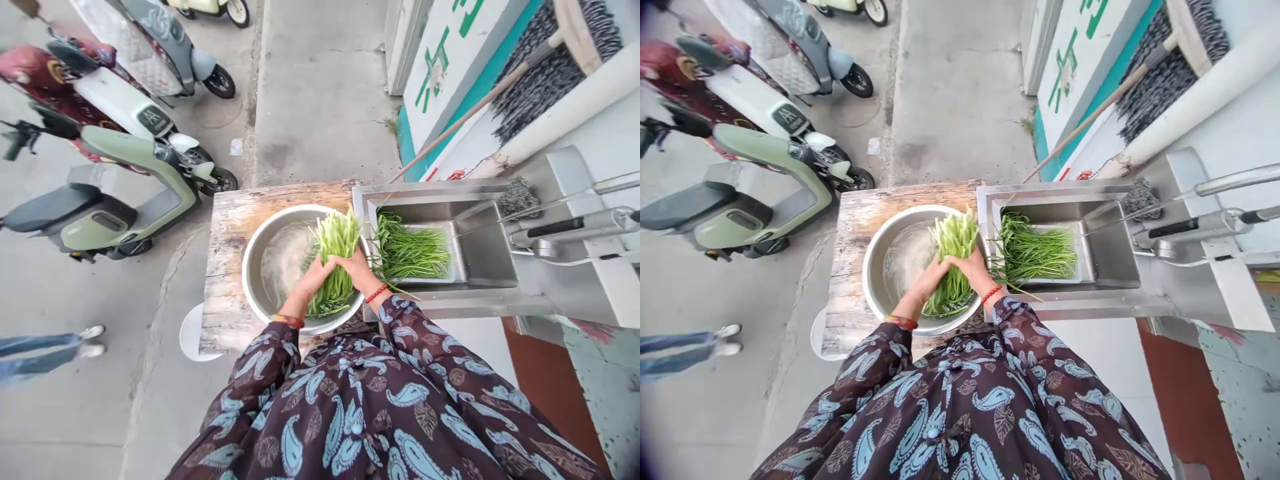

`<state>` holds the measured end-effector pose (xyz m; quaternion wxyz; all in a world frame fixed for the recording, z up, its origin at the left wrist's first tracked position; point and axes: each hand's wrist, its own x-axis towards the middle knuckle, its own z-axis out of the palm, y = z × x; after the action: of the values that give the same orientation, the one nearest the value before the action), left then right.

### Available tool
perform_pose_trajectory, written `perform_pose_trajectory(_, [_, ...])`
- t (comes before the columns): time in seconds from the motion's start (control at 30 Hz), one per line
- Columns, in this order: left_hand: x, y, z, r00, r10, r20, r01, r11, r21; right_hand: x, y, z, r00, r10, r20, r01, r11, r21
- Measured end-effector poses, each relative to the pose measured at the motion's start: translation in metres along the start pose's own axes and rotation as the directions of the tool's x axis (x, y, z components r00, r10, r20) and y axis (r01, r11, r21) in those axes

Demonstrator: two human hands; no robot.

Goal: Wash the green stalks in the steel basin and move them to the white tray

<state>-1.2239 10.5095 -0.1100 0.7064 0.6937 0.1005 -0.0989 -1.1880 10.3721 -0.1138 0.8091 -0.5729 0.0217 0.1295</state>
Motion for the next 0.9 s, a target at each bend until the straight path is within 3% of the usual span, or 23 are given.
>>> perform_pose_trajectory(0.13, [-0.016,-0.013,0.021,0.972,0.232,0.03,-0.225,0.896,0.383,-0.011,0.005,-0.013,0.986,0.089,0.141,-0.101,0.992,0.075])
perform_pose_trajectory(0.27, [-0.016,-0.03,0.016,0.978,0.202,-0.051,-0.161,0.889,0.429,-0.023,0.009,-0.017,0.957,0.149,0.248,-0.143,0.989,-0.042])
perform_pose_trajectory(0.4, [-0.019,-0.037,0.002,0.987,0.106,-0.124,-0.065,0.952,0.299,-0.031,0.009,-0.006,0.949,0.153,0.276,-0.069,0.954,-0.29])
perform_pose_trajectory(0.57, [-0.037,-0.024,-0.031,0.967,-0.012,-0.255,0.01,1.0,-0.009,-0.039,0.005,0.019,0.939,0.099,0.328,0.133,0.777,-0.616])
perform_pose_trajectory(0.63, [-0.046,-0.014,-0.048,0.958,-0.043,-0.282,0.005,0.991,-0.132,-0.045,0.008,0.03,0.942,0.006,0.335,0.22,0.743,-0.632])
perform_pose_trajectory(0.77, [-0.057,0.002,-0.076,0.925,-0.094,-0.369,-0.01,0.963,-0.271,-0.053,0.018,0.039,0.968,-0.165,0.19,0.247,0.766,-0.593])
perform_pose_trajectory(0.9, [-0.057,0.012,-0.092,0.902,-0.099,-0.421,-0.02,0.963,-0.269,-0.059,0.016,0.015,0.988,-0.136,0.077,0.157,0.871,-0.466])
